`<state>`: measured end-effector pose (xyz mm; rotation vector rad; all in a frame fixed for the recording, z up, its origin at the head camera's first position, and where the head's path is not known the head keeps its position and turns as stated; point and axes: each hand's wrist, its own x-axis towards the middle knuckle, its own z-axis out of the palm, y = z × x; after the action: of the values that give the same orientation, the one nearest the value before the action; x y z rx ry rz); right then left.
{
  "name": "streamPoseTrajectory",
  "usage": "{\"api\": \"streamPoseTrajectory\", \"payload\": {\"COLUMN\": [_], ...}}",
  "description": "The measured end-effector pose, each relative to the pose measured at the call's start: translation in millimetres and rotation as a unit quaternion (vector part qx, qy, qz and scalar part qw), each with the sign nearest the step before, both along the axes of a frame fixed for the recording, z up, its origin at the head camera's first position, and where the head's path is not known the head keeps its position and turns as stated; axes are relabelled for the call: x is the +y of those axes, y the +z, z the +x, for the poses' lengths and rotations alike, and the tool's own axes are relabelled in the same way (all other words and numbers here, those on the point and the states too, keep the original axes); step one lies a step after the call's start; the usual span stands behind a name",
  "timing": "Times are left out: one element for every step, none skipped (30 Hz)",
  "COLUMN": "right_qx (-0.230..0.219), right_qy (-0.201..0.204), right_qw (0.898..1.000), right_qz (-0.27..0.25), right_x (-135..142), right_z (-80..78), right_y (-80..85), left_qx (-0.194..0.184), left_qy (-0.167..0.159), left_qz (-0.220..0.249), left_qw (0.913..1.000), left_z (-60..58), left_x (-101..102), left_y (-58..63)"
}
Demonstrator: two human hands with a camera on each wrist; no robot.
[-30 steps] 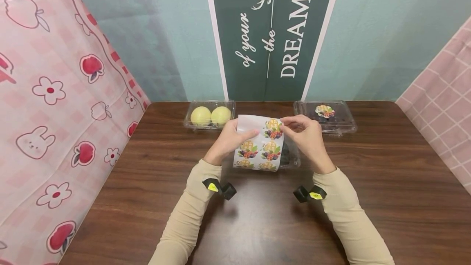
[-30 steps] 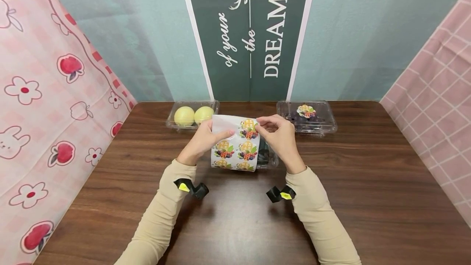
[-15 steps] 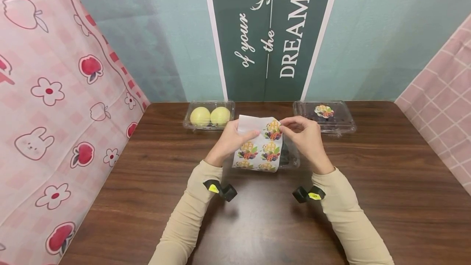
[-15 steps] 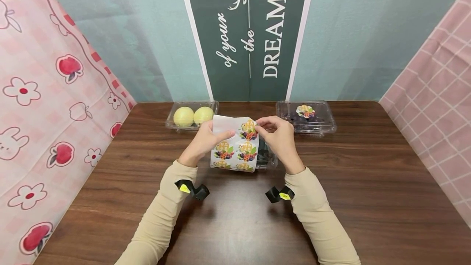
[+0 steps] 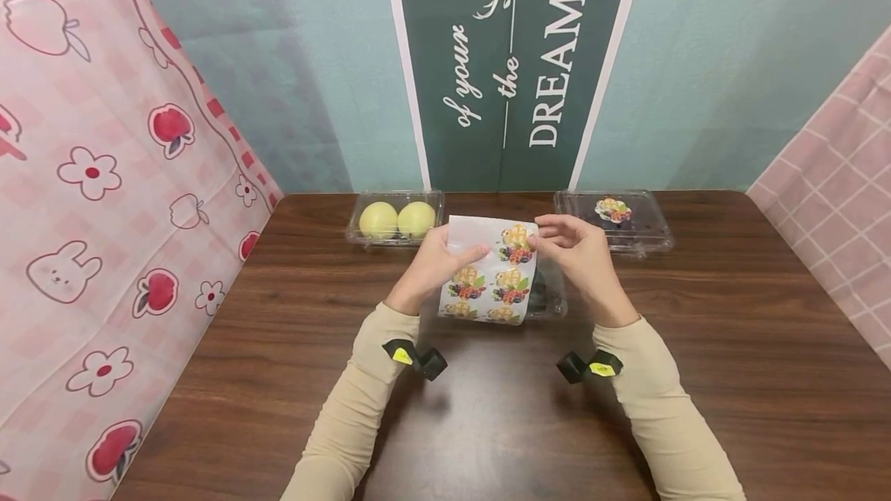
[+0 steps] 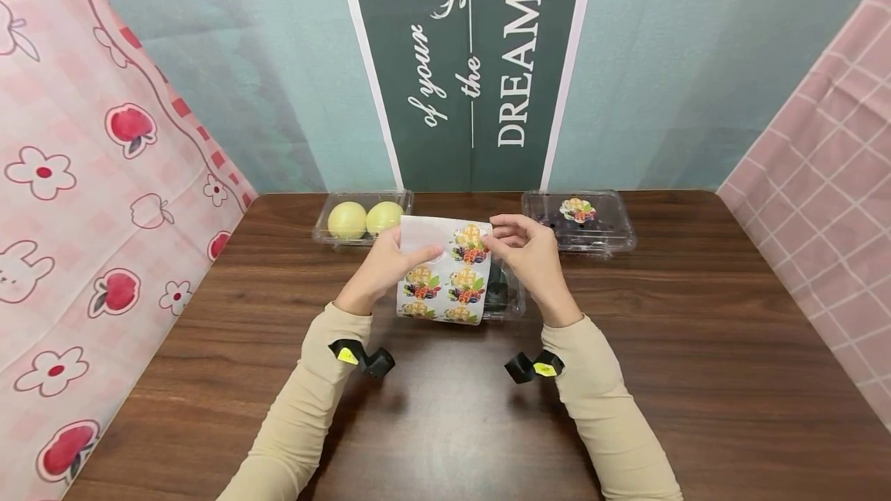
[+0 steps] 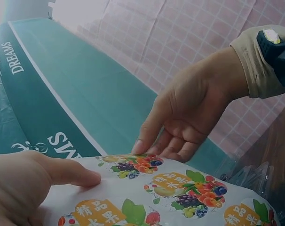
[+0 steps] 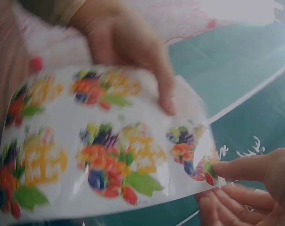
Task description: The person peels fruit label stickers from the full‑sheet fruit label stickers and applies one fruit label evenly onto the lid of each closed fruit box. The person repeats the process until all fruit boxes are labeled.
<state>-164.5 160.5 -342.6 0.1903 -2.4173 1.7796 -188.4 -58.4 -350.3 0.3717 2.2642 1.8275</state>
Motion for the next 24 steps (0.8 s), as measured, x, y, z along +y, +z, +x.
{"api": "streamPoseTrajectory", "payload": {"right_qx": [-0.029, -0.057, -0.081, -0.101, -0.116, -0.124, -0.129, -0.131, -0.128, -0.125, -0.12, -0.115, -0.11, -0.106, -0.103, -0.1, -0.098, -0.095, -0.094, -0.092, -0.091, -0.089, -0.087, -0.085], "right_qy": [0.012, 0.024, 0.035, 0.043, 0.048, 0.05, 0.051, 0.053, 0.054, 0.054, 0.053, 0.052, 0.05, 0.047, 0.045, 0.041, 0.038, 0.036, 0.034, 0.034, 0.034, 0.034, 0.034, 0.034], "right_qw": [0.999, 0.997, 0.995, 0.992, 0.99, 0.989, 0.988, 0.988, 0.988, 0.989, 0.99, 0.991, 0.991, 0.992, 0.992, 0.992, 0.993, 0.993, 0.993, 0.992, 0.992, 0.992, 0.992, 0.992], "right_qz": [-0.025, -0.044, -0.056, -0.065, -0.067, -0.067, -0.067, -0.064, -0.061, -0.059, -0.056, -0.054, -0.053, -0.051, -0.053, -0.058, -0.062, -0.067, -0.071, -0.074, -0.079, -0.082, -0.084, -0.087], "right_x": [1.4, 2.8, 3.9, 4.8, 5.4, 5.9, 6.2, 6.3, 6.2, 6.2, 5.9, 5.5, 4.8, 4.1, 3.3, 2.4, 1.4, 0.5, -0.4, -1.2, -1.9, -2.6, -3.2, -3.8], "right_z": [-0.8, -1.7, -2.2, -2.7, -3.0, -3.2, -3.2, -2.7, -2.0, -1.5, -1.0, -0.5, -0.1, 0.2, 0.3, 0.4, 0.6, 0.4, 0.4, 0.4, 0.3, 0.3, 0.3, 0.3], "right_y": [0.2, 0.5, 0.9, 1.2, 1.4, 1.2, 1.1, 1.5, 1.9, 2.0, 2.2, 2.4, 2.6, 2.7, 2.7, 2.7, 2.7, 2.5, 2.4, 2.3, 2.1, 1.8, 1.6, 1.2], "left_qx": [-0.001, -0.001, 0.0, 0.004, 0.011, 0.017, 0.024, 0.032, 0.042, 0.055, 0.071, 0.094, 0.123, 0.158, 0.197, 0.238, 0.278, 0.315, 0.347, 0.375, 0.399, 0.419, 0.437, 0.451], "left_qy": [0.001, 0.001, 0.003, 0.004, 0.004, 0.005, 0.007, 0.011, 0.016, 0.022, 0.032, 0.045, 0.059, 0.076, 0.093, 0.112, 0.13, 0.148, 0.162, 0.174, 0.183, 0.19, 0.194, 0.196], "left_qz": [0.0, 0.001, 0.002, 0.004, 0.004, 0.003, 0.001, -0.002, -0.005, -0.01, -0.015, -0.025, -0.037, -0.052, -0.071, -0.091, -0.112, -0.135, -0.153, -0.168, -0.182, -0.191, -0.199, -0.205], "left_qw": [1.0, 1.0, 1.0, 1.0, 0.9999, 0.9998, 0.9997, 0.9994, 0.999, 0.9982, 0.9968, 0.9942, 0.9899, 0.9832, 0.9734, 0.9606, 0.945, 0.9276, 0.9109, 0.8947, 0.8798, 0.867, 0.8557, 0.846], "left_z": [-0.3, -0.5, -0.6, -0.7, -0.9, -0.8, -0.9, -0.5, -0.1, 0.0, 0.4, 1.0, 1.5, 2.5, 3.3, 4.0, 5.0, 6.2, 7.3, 8.6, 9.5, 10.5, 11.6, 12.7], "left_x": [-0.4, -0.5, -0.5, -0.2, 0.2, 0.8, 1.3, 1.6, 1.7, 1.7, 1.5, 1.1, 0.6, 0.2, -0.1, -0.4, -0.5, -0.6, -0.5, -0.2, 0.3, 1.0, 1.8, 2.8], "left_y": [-0.1, -0.1, -0.4, -0.8, -1.5, -1.8, -2.2, -2.0, -1.9, -1.7, -1.3, -0.6, -0.3, 0.5, 0.9, 1.2, 1.8, 2.3, 2.9, 3.6, 4.1, 4.6, 5.0, 5.4]}}
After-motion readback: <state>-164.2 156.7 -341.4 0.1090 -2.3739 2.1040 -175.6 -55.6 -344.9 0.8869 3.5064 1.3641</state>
